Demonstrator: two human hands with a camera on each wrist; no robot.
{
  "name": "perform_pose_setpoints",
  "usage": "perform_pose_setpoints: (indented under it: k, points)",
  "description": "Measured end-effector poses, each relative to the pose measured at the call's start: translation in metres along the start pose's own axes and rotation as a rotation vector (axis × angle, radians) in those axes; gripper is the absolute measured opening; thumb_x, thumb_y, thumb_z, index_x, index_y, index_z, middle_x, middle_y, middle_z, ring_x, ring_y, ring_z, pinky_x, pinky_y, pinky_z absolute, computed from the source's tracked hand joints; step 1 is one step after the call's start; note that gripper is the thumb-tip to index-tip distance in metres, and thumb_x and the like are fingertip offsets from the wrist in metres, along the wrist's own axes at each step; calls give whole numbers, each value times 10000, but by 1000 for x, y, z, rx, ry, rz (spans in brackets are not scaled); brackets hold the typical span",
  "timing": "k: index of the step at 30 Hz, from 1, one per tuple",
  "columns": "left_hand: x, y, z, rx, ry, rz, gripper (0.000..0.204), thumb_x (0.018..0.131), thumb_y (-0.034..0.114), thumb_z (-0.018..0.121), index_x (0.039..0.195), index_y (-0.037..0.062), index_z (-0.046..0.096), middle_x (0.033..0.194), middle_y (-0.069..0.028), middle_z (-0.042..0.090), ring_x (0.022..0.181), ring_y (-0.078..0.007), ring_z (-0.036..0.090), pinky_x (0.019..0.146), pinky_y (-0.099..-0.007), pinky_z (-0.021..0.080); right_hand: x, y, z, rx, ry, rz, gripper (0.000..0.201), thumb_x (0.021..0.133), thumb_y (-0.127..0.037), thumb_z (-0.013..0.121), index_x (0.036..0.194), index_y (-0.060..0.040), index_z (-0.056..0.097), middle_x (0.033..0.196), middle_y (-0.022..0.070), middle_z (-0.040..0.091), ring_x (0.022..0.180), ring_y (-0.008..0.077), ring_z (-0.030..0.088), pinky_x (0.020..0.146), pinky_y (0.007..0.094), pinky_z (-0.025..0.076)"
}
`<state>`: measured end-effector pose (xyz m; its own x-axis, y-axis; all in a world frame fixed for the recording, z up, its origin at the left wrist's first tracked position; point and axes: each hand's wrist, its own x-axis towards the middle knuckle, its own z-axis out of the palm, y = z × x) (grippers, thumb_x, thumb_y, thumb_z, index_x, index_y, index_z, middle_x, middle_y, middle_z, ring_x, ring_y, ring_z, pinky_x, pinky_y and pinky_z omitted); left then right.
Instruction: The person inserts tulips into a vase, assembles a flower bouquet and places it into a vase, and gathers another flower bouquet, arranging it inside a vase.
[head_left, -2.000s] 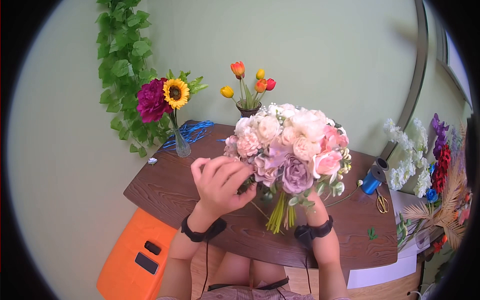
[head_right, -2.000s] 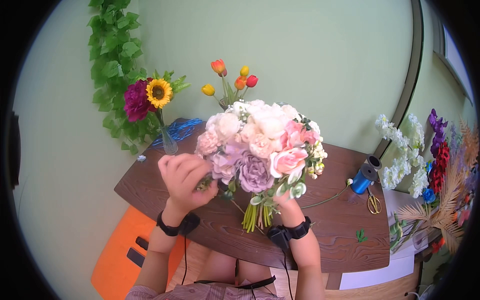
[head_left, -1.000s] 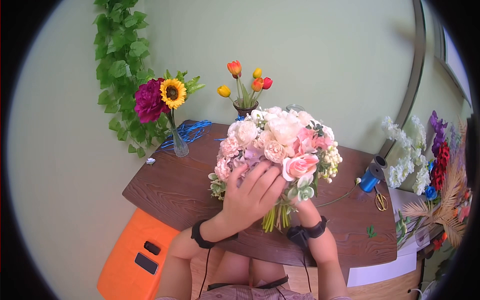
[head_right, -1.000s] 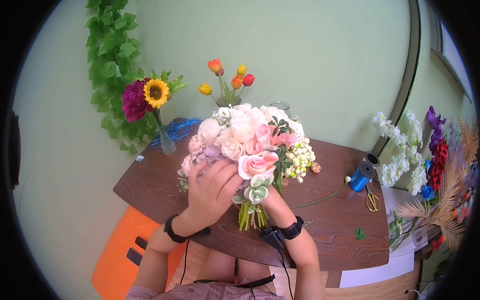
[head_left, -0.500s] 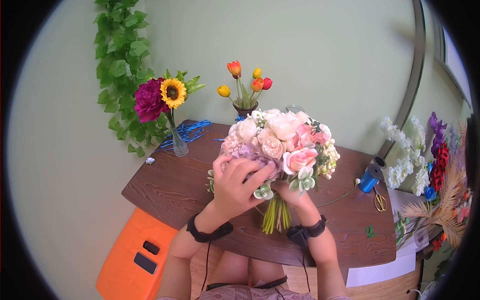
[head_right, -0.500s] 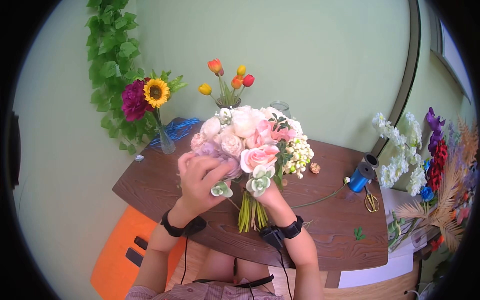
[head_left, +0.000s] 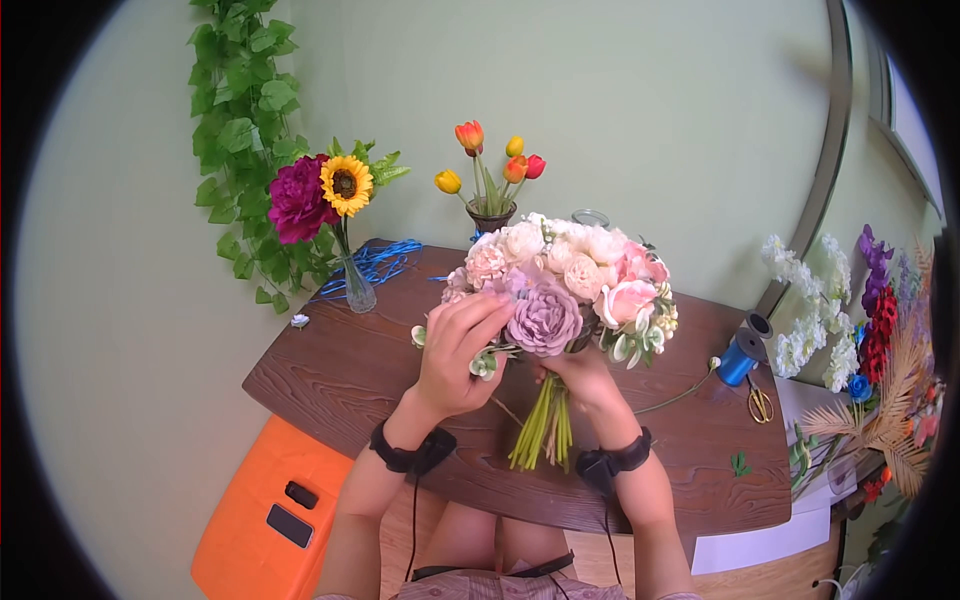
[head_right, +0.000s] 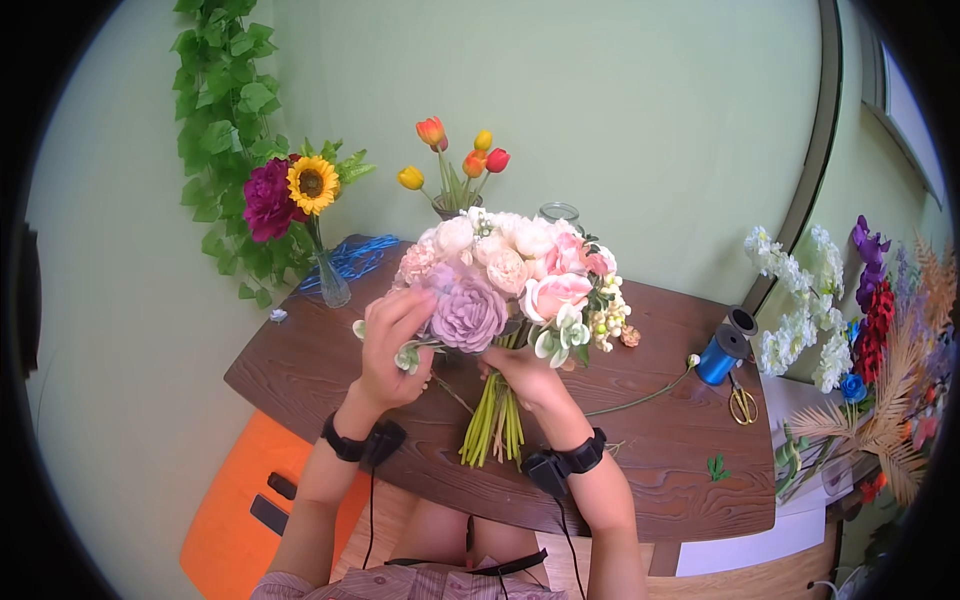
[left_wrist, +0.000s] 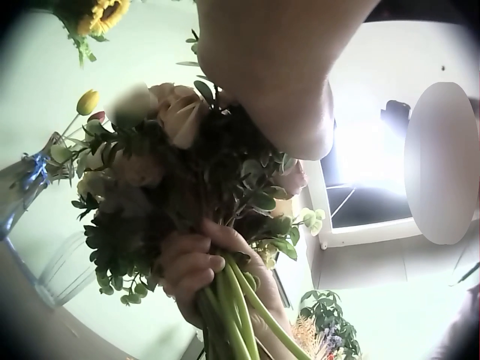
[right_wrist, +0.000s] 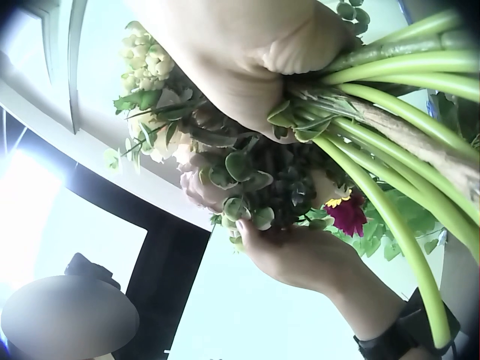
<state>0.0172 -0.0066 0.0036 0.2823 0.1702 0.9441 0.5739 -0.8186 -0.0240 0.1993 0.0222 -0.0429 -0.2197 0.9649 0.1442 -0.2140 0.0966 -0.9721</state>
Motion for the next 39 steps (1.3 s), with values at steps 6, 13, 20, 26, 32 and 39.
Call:
perform_pose_setpoints:
  k: [6,13,20,26,32,39]
  points:
    - [3,-2,-5,-52,-21,-11,451,652,112,582,1094,32,540,1067,-111,523,969,-279,495,830,-382,364,1,1,1,27,-20,51,201,745,8,597,933,7,526,740,73,571,579,136,536,509,263,460]
    - [3,-6,-9,-43,-52,-20,520,591,112,593,1108,65,554,1022,-92,507,893,-268,483,795,-368,380,-2,0,2,92,-53,80,86,763,-20,574,745,64,570,702,95,570,598,139,529,548,258,434]
    - [4,-14,-13,14,-130,144,546,548,135,572,1092,93,570,1147,-63,516,867,-231,487,746,-337,376,-5,-7,5,176,-105,137,153,756,10,573,863,115,544,746,123,579,616,162,545,559,285,462]
    - [3,-16,-9,35,-50,114,448,559,145,579,1004,99,601,1151,-35,542,803,-207,514,696,-325,390,-2,1,4,154,-130,99,174,760,-3,580,871,128,553,744,126,582,622,163,548,562,285,460]
    - [10,-7,-12,122,-116,95,400,584,187,628,977,119,607,1114,-4,560,747,-180,515,646,-314,397,-4,-3,7,-17,-84,134,186,762,-10,581,908,101,551,720,100,581,622,148,545,567,280,457]
    - [18,17,-20,247,-254,28,483,551,290,711,981,108,589,999,1,530,809,-195,493,696,-339,369,-2,1,14,35,-44,-76,241,763,14,567,1001,-18,538,823,51,570,664,128,527,568,246,446]
